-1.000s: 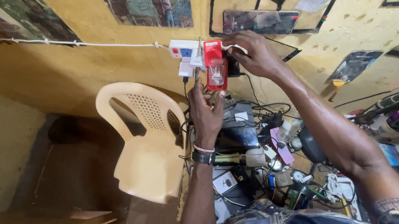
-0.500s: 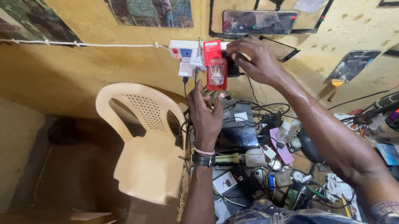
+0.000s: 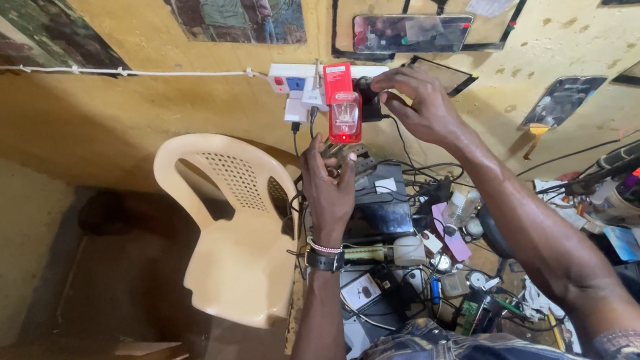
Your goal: Disassembling an electronic speaker to inspect the internal circuit board using a screwdriver.
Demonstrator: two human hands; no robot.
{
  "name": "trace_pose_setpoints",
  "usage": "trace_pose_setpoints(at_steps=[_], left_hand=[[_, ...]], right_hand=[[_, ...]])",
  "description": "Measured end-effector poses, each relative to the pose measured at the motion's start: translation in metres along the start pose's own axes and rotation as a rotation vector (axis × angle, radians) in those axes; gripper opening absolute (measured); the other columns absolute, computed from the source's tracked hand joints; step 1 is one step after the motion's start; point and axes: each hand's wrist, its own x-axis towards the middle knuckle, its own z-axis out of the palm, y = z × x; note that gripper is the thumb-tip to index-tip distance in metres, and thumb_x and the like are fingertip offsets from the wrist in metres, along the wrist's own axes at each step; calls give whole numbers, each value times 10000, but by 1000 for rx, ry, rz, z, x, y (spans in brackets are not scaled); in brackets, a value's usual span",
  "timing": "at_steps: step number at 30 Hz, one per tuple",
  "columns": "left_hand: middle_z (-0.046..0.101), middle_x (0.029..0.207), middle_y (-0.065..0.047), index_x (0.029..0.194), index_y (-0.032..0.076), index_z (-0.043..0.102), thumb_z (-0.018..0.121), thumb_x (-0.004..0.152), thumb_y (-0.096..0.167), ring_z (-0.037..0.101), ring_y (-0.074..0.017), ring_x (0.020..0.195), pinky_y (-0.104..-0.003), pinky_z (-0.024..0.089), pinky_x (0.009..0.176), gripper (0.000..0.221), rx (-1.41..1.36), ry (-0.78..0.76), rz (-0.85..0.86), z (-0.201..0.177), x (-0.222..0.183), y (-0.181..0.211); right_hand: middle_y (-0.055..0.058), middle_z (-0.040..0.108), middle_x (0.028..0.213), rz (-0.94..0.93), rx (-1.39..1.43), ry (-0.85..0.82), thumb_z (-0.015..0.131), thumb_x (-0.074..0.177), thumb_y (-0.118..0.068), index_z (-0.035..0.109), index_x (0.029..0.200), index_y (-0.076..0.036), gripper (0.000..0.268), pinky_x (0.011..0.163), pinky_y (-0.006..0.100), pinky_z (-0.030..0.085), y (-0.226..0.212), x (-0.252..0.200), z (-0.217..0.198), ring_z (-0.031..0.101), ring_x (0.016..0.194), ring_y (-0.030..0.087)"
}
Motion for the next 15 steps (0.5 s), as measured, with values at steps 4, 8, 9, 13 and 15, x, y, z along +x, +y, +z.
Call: trace_pose_setpoints(at_steps=[4,8,9,13,15], left_hand=[[449,1087,-207,1238,33,387,622,790,212,600,-329,866,-381,545,682,537,11,-8,-2,1,0,0],[434,1110,-239,1255,29,357,619,788,246,600,-354,873,-415,541,689,578,-3,-39,-12,7,4,-1],[424,1121,-265,1268,19,335,621,786,277,595,-377,877,-444,537,686,617,-23,-64,-11,10,6,-4],[434,1094,-257,1267,20,326,690,708,310,569,-442,896,-516,515,685,727,62,-6,55,18,17,5],[468,1055,-211,1244,62,379,661,755,327,582,-413,886,-461,525,679,624,123,21,90,29,24,-14]], right_hand=[[118,624,957,16,-11,-8,584,814,-18,649,926,-79,143,777,446,432,-2,-2,0,566,898,365],[143,618,963,8,-1,-29,556,836,-15,639,963,-64,158,779,453,430,-9,3,3,558,899,379],[151,618,963,7,-9,-36,558,831,-11,637,965,-55,162,775,460,431,-10,4,4,558,896,384],[135,622,955,-42,-7,-30,574,824,-7,641,959,-60,159,760,429,442,-5,6,7,570,882,361],[127,623,958,-53,-44,-30,558,829,-5,635,967,-55,166,752,440,438,-4,8,8,565,868,361]])
